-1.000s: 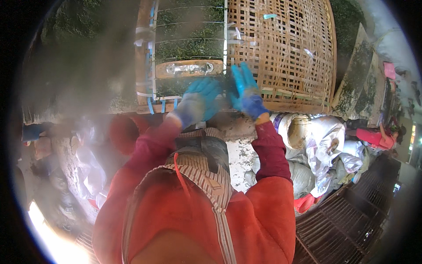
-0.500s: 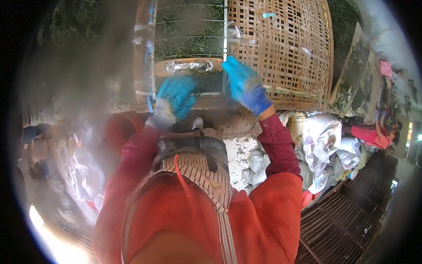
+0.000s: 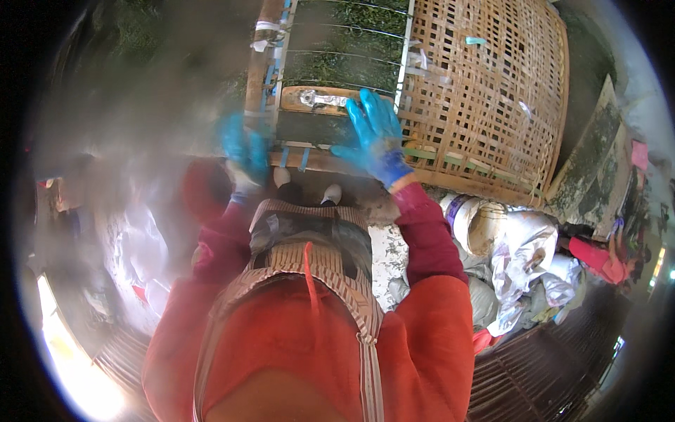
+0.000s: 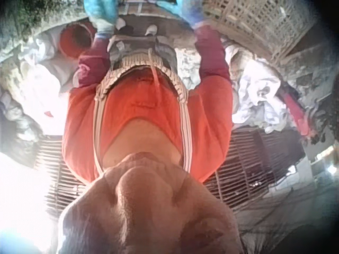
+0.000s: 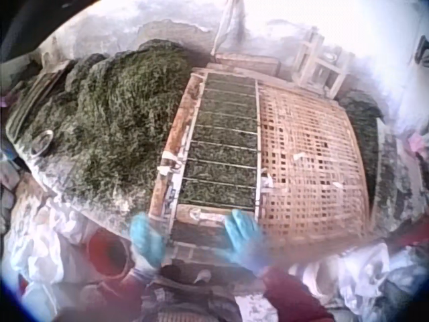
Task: The person spreads green leaves across a rectangular section of a woven tray and uses a wooden frame to press and shape the leaves into rectangular mats, repeating this by fetching more leaves from a pile.
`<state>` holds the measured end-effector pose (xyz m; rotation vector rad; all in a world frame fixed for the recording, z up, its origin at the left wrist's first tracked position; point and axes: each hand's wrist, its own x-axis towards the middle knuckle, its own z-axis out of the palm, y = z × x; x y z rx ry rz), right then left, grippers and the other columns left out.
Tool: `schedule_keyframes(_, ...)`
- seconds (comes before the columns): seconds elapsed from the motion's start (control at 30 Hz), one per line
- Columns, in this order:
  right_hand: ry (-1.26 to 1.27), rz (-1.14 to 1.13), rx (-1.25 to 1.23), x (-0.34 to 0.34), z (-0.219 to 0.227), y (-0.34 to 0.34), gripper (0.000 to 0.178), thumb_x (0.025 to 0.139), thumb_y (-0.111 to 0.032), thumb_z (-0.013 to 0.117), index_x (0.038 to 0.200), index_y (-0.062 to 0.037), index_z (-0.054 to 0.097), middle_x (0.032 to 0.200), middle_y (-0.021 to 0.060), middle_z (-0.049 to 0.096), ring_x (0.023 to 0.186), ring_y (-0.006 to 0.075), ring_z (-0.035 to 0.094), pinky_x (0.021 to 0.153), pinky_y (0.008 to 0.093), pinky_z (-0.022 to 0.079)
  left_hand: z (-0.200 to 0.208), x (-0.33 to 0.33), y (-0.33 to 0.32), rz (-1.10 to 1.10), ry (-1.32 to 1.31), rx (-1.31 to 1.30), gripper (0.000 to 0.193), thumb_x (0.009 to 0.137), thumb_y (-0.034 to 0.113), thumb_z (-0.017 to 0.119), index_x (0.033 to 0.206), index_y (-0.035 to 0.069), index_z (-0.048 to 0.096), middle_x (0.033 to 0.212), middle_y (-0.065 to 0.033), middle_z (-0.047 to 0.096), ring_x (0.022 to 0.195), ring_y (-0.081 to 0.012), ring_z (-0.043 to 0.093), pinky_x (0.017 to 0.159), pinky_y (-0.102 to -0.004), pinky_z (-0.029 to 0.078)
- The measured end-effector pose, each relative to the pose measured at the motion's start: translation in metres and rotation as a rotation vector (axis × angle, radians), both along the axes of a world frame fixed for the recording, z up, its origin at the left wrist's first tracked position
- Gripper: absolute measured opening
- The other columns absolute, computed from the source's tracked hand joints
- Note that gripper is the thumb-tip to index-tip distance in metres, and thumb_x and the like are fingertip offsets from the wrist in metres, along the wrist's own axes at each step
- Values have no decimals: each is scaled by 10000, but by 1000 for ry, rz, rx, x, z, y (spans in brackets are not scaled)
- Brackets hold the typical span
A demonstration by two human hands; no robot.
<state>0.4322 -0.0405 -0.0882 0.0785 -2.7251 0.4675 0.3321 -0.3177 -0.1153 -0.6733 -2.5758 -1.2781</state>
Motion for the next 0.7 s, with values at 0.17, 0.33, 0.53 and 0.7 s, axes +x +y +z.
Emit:
schedule_keyframes(0.17, 84, -195, 100, -23, -12, -21, 696, 928, -404, 731, 1520, -109, 513, 1582, 181, 456, 1424, 410, 466, 1192, 543, 365, -6, 10, 11, -291, 194, -653, 590, 972, 501, 601, 1479, 200, 583, 1599, -28, 498, 1550, -337, 335, 1281, -608, 111)
schedule_keyframes(0.33, 4, 150, 138, 3, -28, -42, 331, 951, -150, 694, 1273, -76, 706, 1400, 94, 649, 1294, 303, 610, 1113, 468, 481, 12, 1, 11, -323, 206, -616, 590, 964, 471, 633, 1477, 184, 576, 1556, -44, 540, 1501, -350, 417, 1263, -615, 173)
schedule_keyframes(0.53, -15, 13, -68, 25, 20, -32, 322, 948, -220, 707, 1228, -61, 716, 1377, 107, 654, 1269, 288, 618, 1165, 519, 413, 38, -19, 20, -172, 252, -161, 585, 926, 279, 705, 1460, 93, 553, 1451, -133, 599, 1408, -401, 502, 1183, -551, 358)
schedule_keyframes(0.7, -160, -77, 398, 45, -7, -6, 364, 982, -295, 633, 1248, -59, 711, 1396, 117, 646, 1430, 297, 478, 1213, 661, 256, 42, -43, 78, -295, 272, -317, 415, 909, 265, 703, 1291, 107, 662, 1490, -134, 574, 1487, -440, 380, 1223, -564, 305)
